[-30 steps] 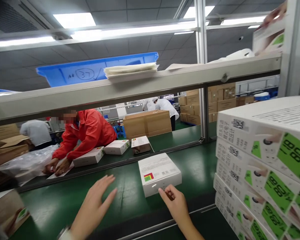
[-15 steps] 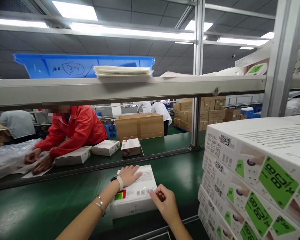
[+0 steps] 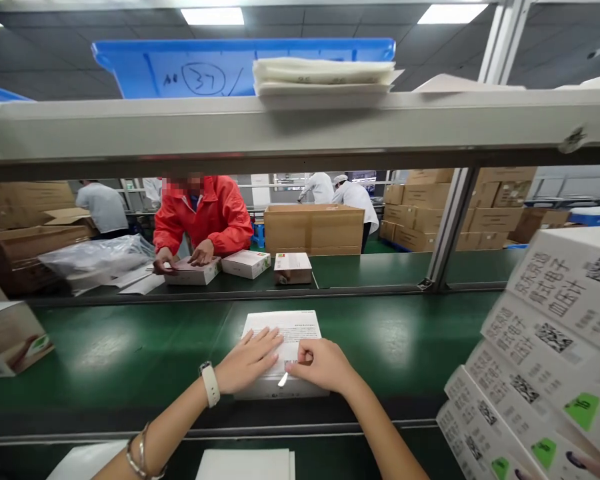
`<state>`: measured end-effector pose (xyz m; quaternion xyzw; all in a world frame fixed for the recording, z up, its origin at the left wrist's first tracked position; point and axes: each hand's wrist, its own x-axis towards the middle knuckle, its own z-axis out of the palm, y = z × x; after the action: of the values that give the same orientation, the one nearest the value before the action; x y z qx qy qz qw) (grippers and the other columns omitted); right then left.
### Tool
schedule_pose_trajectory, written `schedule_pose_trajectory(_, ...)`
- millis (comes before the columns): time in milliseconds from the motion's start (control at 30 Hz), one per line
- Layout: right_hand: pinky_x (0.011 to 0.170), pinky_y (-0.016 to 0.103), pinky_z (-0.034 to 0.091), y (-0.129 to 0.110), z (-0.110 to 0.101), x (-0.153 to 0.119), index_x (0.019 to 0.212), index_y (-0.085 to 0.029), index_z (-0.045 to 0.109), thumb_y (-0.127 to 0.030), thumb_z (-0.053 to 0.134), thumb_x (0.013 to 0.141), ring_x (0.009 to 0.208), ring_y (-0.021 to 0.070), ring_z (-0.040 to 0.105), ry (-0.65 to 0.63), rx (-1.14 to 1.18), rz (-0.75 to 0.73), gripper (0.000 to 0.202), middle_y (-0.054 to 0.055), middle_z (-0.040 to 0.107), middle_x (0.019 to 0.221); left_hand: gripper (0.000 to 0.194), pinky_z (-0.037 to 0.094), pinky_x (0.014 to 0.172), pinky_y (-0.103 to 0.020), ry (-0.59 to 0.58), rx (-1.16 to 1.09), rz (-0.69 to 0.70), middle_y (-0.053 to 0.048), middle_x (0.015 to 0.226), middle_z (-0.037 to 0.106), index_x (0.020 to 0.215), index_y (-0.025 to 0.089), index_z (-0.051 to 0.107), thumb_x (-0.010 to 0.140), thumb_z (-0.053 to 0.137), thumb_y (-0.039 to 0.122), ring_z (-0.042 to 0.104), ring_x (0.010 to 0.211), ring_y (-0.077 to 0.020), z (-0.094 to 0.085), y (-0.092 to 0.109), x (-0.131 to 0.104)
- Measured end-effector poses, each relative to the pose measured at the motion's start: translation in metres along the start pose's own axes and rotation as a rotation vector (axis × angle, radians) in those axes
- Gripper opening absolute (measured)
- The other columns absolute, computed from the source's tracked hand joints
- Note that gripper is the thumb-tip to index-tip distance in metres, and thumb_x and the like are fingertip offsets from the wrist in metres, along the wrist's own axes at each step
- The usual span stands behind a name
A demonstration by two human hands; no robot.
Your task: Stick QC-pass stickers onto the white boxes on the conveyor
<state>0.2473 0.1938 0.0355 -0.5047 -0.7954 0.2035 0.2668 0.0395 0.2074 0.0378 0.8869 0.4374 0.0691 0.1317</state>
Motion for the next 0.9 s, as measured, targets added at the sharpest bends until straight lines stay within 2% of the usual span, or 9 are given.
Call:
schedule_pose_trajectory(100,0.046,0.019,0.024,-0.007,0.006,0.005,0.055,-0.018,0.047,-0.043,0.058,0.065,0.049,0.0082,0.036,-0.019,-0.049,0.001,0.028,-0.005,0.047,0.053,0.055,0.006,0.102,-0.041,0.027,0.007,-0.025,0.002,0.14,0.015,0.133,0.028,0.021,0.086,0.011,0.055,0.009,0.128,-0.0183,-0.001,-0.002,-0.013)
schedule_pose_trajectory(367,0.046,0.021,0.023,-0.027,0.023,0.015,0.056,-0.02,0.049,-0.043,0.056,0.067,0.05,0.0097,0.043,-0.036,-0.178,0.009,0.027,-0.004,0.054,0.055,0.06,0.009,0.102,-0.043,0.081,0.087,-0.058,0.001,0.139,0.018,0.133,0.026,0.022,0.083,0.02,0.059,0.012,0.128,-0.0207,-0.002,-0.014,-0.026)
schedule_pose_trajectory(567,0.046,0.022,0.022,-0.024,0.017,0.016,0.062,-0.021,0.052,-0.039,0.054,0.071,0.051,0.0124,0.049,0.034,-0.318,0.0,0.021,-0.002,0.059,0.057,0.059,0.01,0.101,-0.043,0.095,0.109,-0.072,0.002,0.139,0.019,0.132,0.027,0.023,0.082,0.022,0.06,0.015,0.127,-0.0208,-0.007,-0.027,-0.037)
schedule_pose_trajectory(667,0.047,0.022,0.026,-0.022,0.018,0.011,0.075,-0.023,0.059,-0.044,0.053,0.072,0.053,0.0141,0.054,0.034,-0.285,-0.036,0.021,-0.002,0.062,0.061,0.059,0.01,0.101,-0.043,0.086,0.104,-0.09,0.002,0.139,0.021,0.131,0.028,0.025,0.081,0.025,0.06,0.016,0.127,-0.0216,-0.011,-0.032,-0.043)
schedule_pose_trajectory(800,0.054,0.023,0.034,-0.028,0.036,0.011,0.102,-0.028,0.059,-0.05,0.063,0.061,0.067,0.0189,0.059,-0.032,-0.256,-0.201,0.047,0.0,0.067,0.075,0.061,0.011,0.1,-0.045,0.069,0.102,-0.119,0.002,0.139,0.021,0.131,0.03,0.024,0.08,0.025,0.062,0.017,0.126,-0.0231,-0.016,-0.037,-0.048)
schedule_pose_trajectory(900,0.054,0.023,0.034,-0.034,0.05,0.017,0.109,-0.027,0.056,-0.05,0.059,0.066,0.064,0.0185,0.059,-0.048,-0.28,-0.238,0.049,0.001,0.068,0.075,0.064,0.009,0.099,-0.049,0.082,0.129,-0.175,0.0,0.14,0.018,0.131,0.032,0.023,0.078,0.021,0.066,0.014,0.126,-0.0271,-0.014,-0.04,-0.049)
